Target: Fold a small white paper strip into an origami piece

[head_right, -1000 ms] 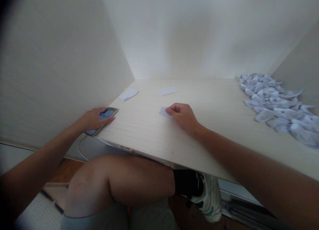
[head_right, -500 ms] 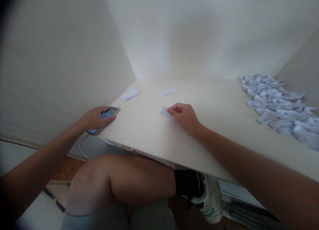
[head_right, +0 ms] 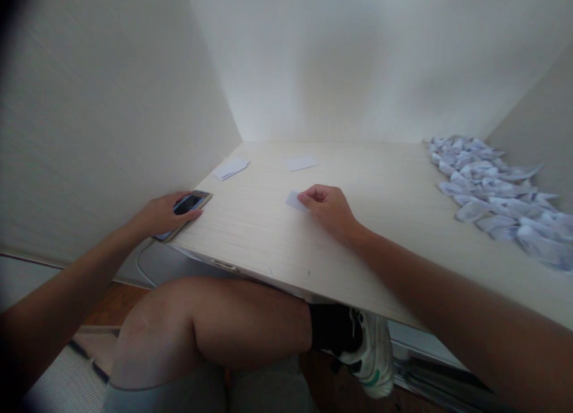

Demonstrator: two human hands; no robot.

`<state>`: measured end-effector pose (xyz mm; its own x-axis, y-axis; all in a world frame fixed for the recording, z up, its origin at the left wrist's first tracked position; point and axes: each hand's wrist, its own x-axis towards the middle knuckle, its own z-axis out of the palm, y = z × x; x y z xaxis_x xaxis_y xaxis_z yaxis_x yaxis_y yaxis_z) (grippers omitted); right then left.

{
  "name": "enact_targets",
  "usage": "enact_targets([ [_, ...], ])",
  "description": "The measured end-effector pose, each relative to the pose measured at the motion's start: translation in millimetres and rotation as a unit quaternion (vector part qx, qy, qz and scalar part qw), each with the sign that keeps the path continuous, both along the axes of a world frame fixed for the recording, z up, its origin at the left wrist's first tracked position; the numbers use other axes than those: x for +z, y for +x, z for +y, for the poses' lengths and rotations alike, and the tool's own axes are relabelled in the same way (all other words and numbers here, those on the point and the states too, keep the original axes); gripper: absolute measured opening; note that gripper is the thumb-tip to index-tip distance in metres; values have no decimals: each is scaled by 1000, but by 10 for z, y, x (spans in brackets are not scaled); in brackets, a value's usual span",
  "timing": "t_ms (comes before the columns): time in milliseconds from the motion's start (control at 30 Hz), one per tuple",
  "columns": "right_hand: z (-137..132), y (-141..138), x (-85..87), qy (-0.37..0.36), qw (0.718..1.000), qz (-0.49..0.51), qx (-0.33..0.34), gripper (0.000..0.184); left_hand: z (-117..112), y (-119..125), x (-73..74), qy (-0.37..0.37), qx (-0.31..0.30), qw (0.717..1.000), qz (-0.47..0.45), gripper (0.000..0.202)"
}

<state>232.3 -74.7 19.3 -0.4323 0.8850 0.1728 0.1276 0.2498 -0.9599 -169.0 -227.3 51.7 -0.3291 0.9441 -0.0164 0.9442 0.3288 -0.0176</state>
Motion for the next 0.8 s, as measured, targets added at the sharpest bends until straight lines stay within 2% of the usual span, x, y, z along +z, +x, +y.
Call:
enact_targets([
  [333,-3,11,15,-7,1000,1,-2,48,-7,-34,-12,-6,-1,1000,-1,89],
  [800,17,13,-7,-6,1000,6,3,46,62,-27,7,-25,-23,999,22,83],
])
